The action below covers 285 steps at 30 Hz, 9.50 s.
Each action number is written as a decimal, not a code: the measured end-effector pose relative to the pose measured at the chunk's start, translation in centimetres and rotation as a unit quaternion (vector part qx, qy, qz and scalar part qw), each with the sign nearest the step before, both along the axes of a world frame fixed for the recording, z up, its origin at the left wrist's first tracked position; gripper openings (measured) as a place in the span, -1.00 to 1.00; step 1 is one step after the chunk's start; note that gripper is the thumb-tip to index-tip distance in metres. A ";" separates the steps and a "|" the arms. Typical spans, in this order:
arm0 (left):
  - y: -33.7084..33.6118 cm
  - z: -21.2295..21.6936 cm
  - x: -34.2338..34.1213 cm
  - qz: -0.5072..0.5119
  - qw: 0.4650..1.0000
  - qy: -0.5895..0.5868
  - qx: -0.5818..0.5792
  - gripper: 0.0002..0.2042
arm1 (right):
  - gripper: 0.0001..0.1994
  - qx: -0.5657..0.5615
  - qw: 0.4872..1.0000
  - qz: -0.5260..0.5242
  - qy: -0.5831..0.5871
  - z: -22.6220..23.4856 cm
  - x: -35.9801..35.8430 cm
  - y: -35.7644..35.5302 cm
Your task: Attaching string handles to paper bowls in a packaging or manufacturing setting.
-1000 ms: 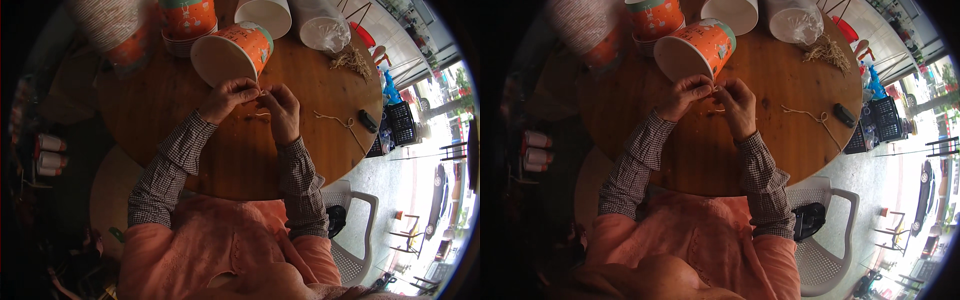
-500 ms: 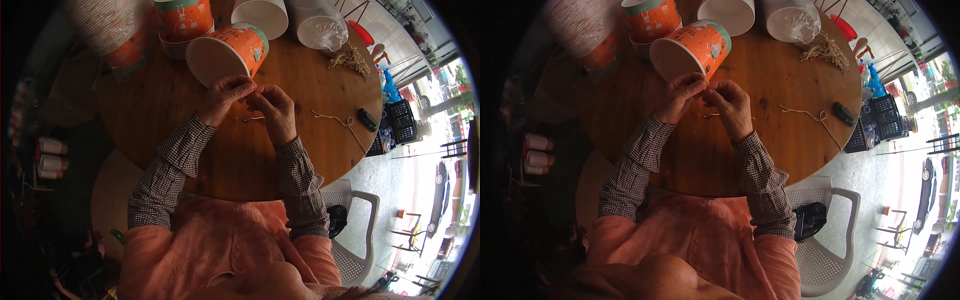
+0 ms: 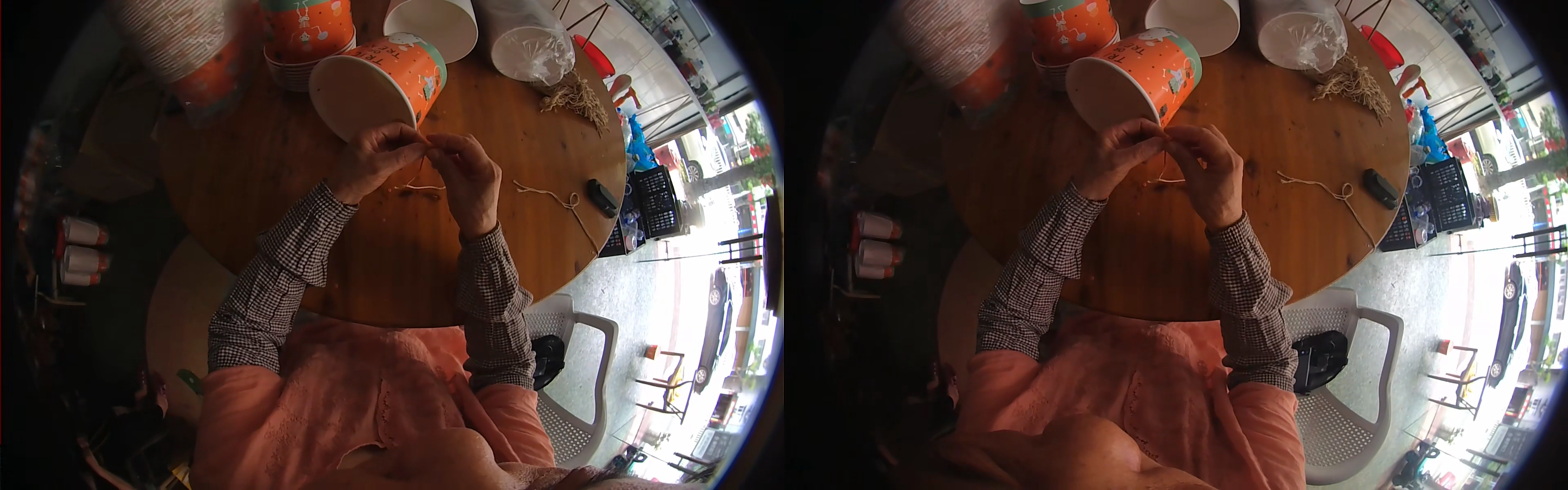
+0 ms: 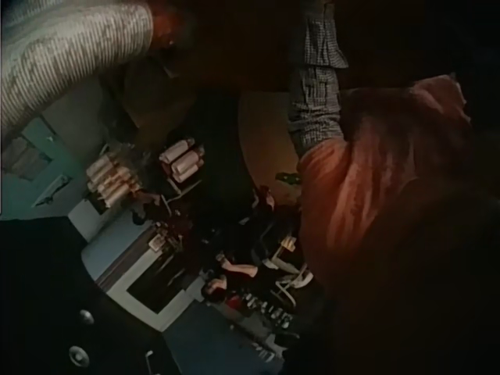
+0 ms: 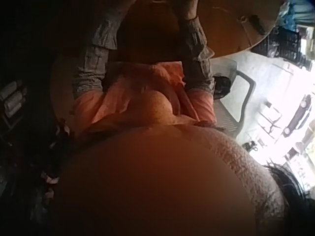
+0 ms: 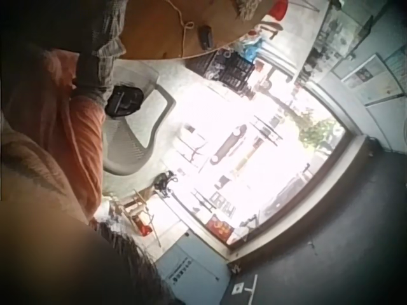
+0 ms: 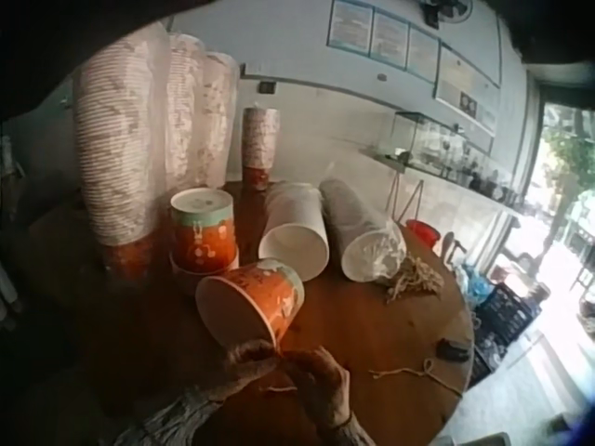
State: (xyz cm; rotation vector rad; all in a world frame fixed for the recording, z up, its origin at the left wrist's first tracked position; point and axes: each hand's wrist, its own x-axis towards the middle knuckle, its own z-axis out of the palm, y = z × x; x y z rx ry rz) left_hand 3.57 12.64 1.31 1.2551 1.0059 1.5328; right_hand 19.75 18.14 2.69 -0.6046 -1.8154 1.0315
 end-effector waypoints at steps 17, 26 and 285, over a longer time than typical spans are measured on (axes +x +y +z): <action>-0.1 0.3 -0.3 0.052 0.996 0.047 0.048 -0.89 | -0.92 -0.141 0.988 0.008 0.067 -0.3 -0.3 -0.3; 0.1 0.0 -0.2 0.080 0.993 0.046 0.078 -0.91 | -0.88 -0.254 0.960 0.069 0.095 -0.5 -0.4 -0.6; -21.4 8.0 8.2 0.124 0.881 0.456 0.030 -0.90 | -0.88 0.216 0.973 -0.011 0.082 5.9 6.7 -15.7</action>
